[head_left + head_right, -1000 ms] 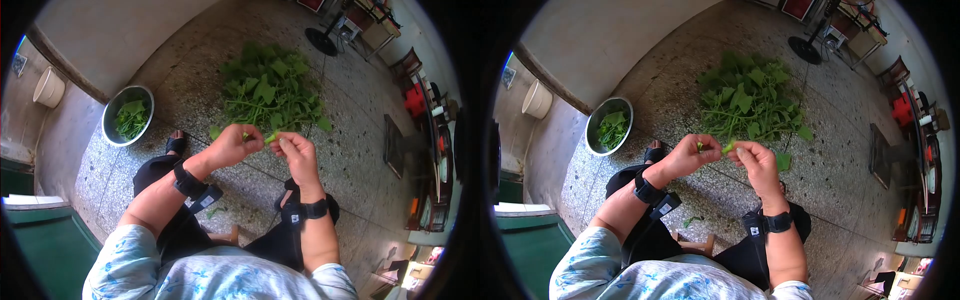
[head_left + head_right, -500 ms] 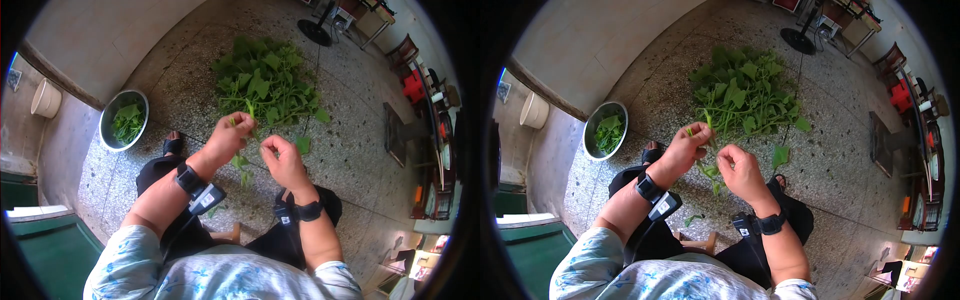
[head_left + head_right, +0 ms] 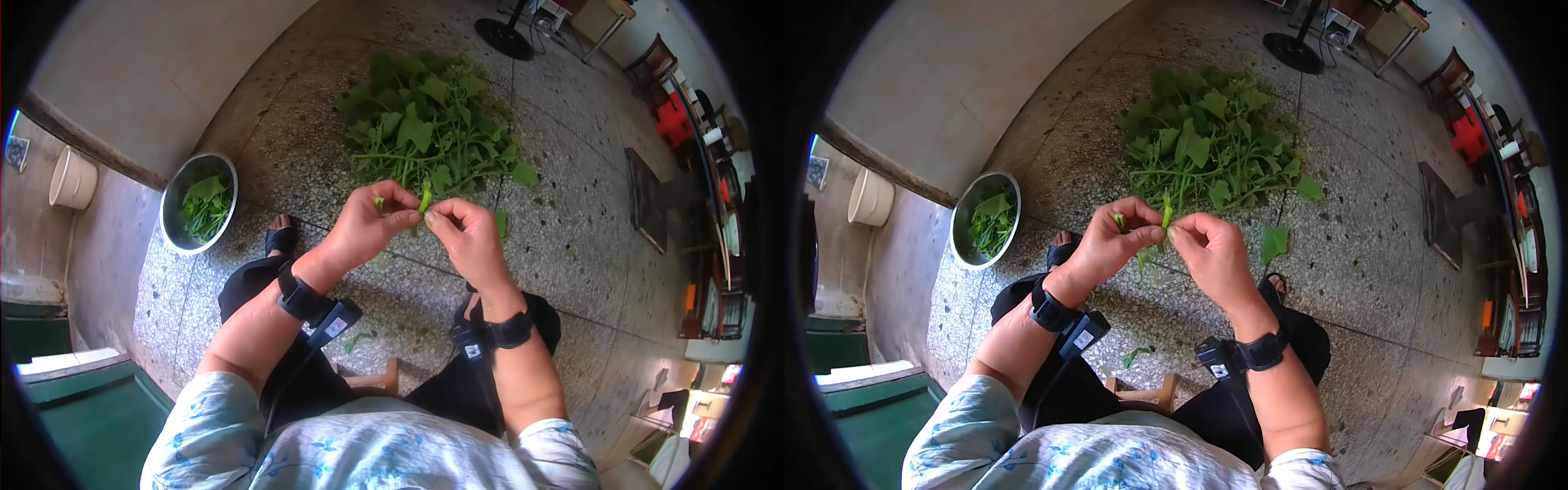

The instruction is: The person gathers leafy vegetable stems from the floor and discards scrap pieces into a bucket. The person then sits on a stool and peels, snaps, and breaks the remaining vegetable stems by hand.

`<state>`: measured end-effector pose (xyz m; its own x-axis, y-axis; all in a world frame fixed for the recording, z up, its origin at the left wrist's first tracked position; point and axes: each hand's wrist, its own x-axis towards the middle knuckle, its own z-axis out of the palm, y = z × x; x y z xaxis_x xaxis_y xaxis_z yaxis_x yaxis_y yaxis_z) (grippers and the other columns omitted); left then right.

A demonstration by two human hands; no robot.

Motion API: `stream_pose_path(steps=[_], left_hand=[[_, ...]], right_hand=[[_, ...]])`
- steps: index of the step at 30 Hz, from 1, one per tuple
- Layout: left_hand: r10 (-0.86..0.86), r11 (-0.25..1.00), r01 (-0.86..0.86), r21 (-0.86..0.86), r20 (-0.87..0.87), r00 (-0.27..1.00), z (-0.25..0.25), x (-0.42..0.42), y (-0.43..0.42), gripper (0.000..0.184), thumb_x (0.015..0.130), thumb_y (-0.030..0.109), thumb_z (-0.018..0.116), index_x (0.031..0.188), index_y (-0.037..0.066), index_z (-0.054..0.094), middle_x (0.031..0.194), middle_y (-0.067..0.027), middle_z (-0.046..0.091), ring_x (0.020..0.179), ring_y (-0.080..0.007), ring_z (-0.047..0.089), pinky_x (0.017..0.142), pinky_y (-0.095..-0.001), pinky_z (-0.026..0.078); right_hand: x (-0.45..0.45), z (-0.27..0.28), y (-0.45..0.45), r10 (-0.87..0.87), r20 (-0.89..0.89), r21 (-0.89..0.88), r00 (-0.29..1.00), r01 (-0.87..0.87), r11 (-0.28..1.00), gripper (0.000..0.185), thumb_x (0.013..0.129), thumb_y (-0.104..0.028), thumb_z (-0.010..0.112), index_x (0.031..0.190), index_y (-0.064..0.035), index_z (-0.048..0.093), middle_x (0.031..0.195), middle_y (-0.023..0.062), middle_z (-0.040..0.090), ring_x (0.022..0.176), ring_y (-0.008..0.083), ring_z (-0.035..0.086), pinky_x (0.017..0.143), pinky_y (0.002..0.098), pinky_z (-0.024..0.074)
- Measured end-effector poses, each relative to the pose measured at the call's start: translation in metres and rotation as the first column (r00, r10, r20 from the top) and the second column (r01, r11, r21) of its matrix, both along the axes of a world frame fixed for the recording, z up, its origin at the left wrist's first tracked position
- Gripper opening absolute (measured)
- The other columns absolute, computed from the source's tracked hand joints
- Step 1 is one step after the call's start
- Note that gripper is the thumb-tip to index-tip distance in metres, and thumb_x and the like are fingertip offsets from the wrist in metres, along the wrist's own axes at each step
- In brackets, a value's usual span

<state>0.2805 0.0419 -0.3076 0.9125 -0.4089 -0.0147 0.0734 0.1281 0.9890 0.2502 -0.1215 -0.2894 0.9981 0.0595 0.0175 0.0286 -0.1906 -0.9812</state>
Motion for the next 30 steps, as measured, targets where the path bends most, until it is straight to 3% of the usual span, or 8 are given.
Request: stream_pose_path(steps=[2,5,7,13,19,30], left_hand=[[-0.030,0.984,0.005,0.178,0.143,0.989,0.003,0.001,0.001,0.009,0.076,0.004,0.063,0.083,0.002,0.057,0.073,0.0026,0.056,0.066,-0.0033,0.049,0.061,-0.0193,0.042],[-0.047,0.970,0.017,0.241,0.116,0.992,0.015,-0.002,0.001,0.010,0.072,0.005,0.065,0.077,-0.001,0.059,0.071,-0.0014,0.057,0.068,-0.0063,0.050,0.062,-0.0222,0.042],[-0.059,0.973,0.034,0.228,0.102,0.993,0.015,-0.004,-0.001,0.009,0.073,0.004,0.065,0.078,0.000,0.059,0.070,0.0003,0.057,0.067,-0.0049,0.050,0.060,-0.0209,0.042],[-0.096,0.963,0.060,0.263,0.129,0.987,0.020,-0.006,-0.003,0.009,0.074,0.004,0.065,0.078,0.000,0.059,0.070,0.0018,0.056,0.065,-0.0034,0.049,0.058,-0.0199,0.041],[-0.063,0.965,0.029,0.260,0.121,0.991,0.024,-0.001,-0.007,0.009,0.074,0.005,0.065,0.078,0.000,0.059,0.069,0.0011,0.056,0.065,-0.0037,0.048,0.058,-0.0204,0.041],[-0.133,0.943,0.098,0.318,0.090,0.987,0.019,0.003,-0.018,0.012,0.072,0.007,0.067,0.079,0.000,0.060,0.069,0.0008,0.056,0.066,-0.0052,0.049,0.059,-0.0219,0.041]], right_hand=[[0.001,0.002,-0.004,0.047,-0.032,0.001,0.998,-0.047,0.999,0.009,0.079,-0.008,0.058,0.076,0.0007,0.059,0.061,-0.0026,0.053,0.056,0.0024,0.044,0.051,0.0191,0.0369],[-0.001,0.006,-0.006,0.094,-0.004,0.001,0.996,-0.094,0.996,0.010,0.079,-0.008,0.058,0.075,0.0010,0.058,0.061,-0.0025,0.053,0.057,0.0025,0.044,0.051,0.0197,0.0367],[-0.003,0.011,-0.009,0.118,0.001,-0.081,0.993,-0.117,0.990,0.009,0.078,-0.007,0.057,0.074,0.0011,0.058,0.061,-0.0023,0.053,0.057,0.0030,0.044,0.051,0.0202,0.0369],[-0.005,0.015,-0.010,0.119,0.016,-0.099,0.993,-0.117,0.988,0.008,0.078,-0.006,0.057,0.073,0.0009,0.057,0.063,-0.0015,0.054,0.059,0.0037,0.045,0.052,0.0202,0.0373],[0.000,0.014,-0.014,0.087,-0.044,0.061,0.995,-0.084,0.995,0.009,0.079,-0.006,0.056,0.073,0.0001,0.056,0.061,-0.0029,0.052,0.057,0.0028,0.043,0.050,0.0189,0.0348],[-0.004,0.004,-0.015,-0.015,-0.030,-0.044,0.999,0.013,0.999,0.008,0.074,-0.003,0.053,0.067,0.0005,0.052,0.057,-0.0013,0.050,0.053,0.0037,0.043,0.046,0.0209,0.0340]])
